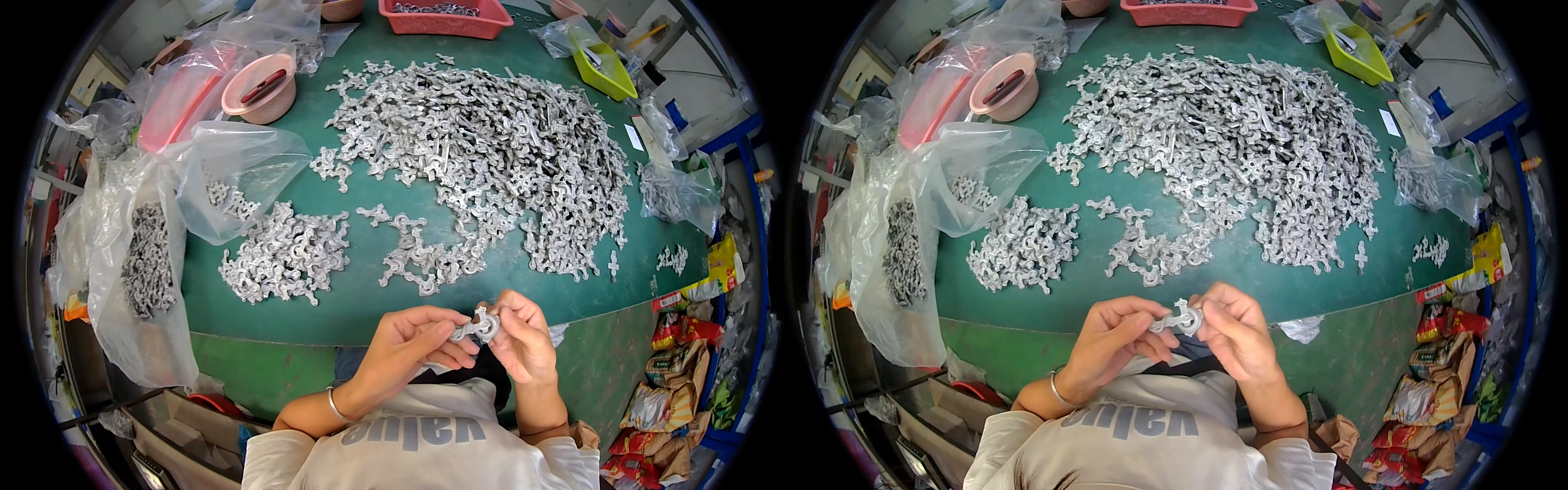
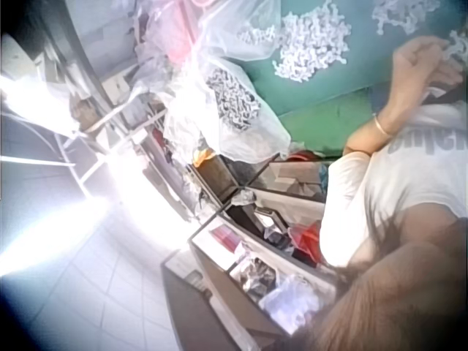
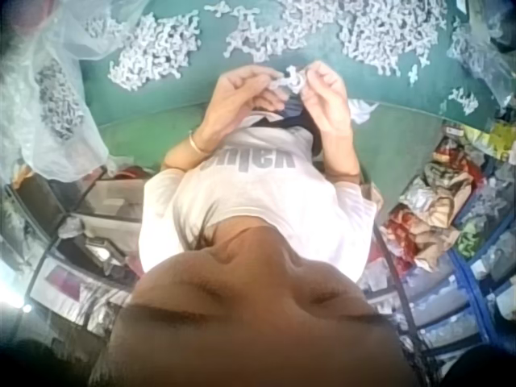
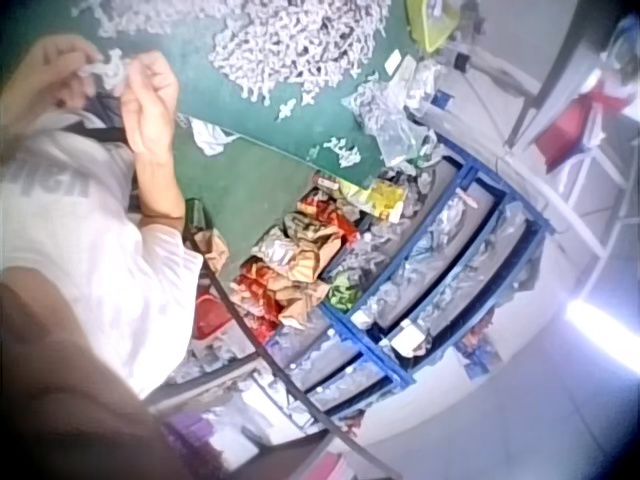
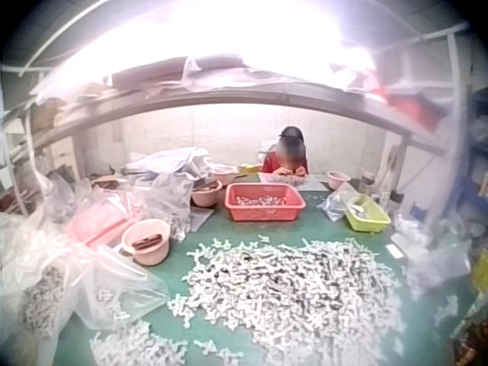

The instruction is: The person sorts small metal cross-shaped parts from a large pile on a green table by hand, picking up individual pieces and moving them into smaller separate piles and bags.

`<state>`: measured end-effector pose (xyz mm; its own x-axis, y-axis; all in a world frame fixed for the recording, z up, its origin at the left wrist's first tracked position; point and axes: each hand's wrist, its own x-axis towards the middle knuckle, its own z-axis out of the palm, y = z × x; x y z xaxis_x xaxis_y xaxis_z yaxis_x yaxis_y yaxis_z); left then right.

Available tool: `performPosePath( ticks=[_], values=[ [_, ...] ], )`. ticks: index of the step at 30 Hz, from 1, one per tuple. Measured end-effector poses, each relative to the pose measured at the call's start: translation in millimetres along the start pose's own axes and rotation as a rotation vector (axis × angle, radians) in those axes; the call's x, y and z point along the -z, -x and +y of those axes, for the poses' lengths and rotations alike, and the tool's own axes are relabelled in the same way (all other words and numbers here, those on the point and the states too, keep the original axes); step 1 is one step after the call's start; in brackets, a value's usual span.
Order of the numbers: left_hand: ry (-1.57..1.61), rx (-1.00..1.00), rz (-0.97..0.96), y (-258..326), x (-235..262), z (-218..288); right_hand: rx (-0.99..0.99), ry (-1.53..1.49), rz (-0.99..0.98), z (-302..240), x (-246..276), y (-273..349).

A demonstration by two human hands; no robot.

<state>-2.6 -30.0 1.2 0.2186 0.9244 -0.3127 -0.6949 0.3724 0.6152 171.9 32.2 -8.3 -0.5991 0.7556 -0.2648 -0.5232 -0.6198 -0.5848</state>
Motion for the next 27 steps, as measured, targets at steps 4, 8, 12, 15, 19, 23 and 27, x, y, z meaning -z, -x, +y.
performPosePath(
  ticks=[4,8,12,15,19,23,27],
  values=[
    [-0.06,-0.031,0.046,-3.4,-2.2,-0.9,0.136,0.037,-0.009,2.2,-1.8,-8.2],
    [-0.792,-0.487,0.267,-10.6,17.6,-10.1,0.182,-0.13,0.1,-1.4,2.5,-15.2],
    [-1.527,-0.672,0.541,-24.5,45.7,-5.0,0.132,-0.152,0.201,-3.5,8.2,-17.9],
    [-1.618,-0.562,0.513,-35.0,42.9,-5.3,0.199,0.358,0.237,5.9,23.4,-21.8],
    [-1.711,-0.646,0.499,-47.3,41.7,-10.3,0.661,1.622,0.249,22.5,11.7,-42.7],
    [-1.643,-0.665,0.497,-40.7,44.1,-9.3,0.825,1.653,0.205,29.4,16.8,-56.7],
    [-1.389,-0.648,0.376,-25.5,37.0,3.7,0.834,1.283,0.344,22.0,21.5,-54.0]
  ],
)
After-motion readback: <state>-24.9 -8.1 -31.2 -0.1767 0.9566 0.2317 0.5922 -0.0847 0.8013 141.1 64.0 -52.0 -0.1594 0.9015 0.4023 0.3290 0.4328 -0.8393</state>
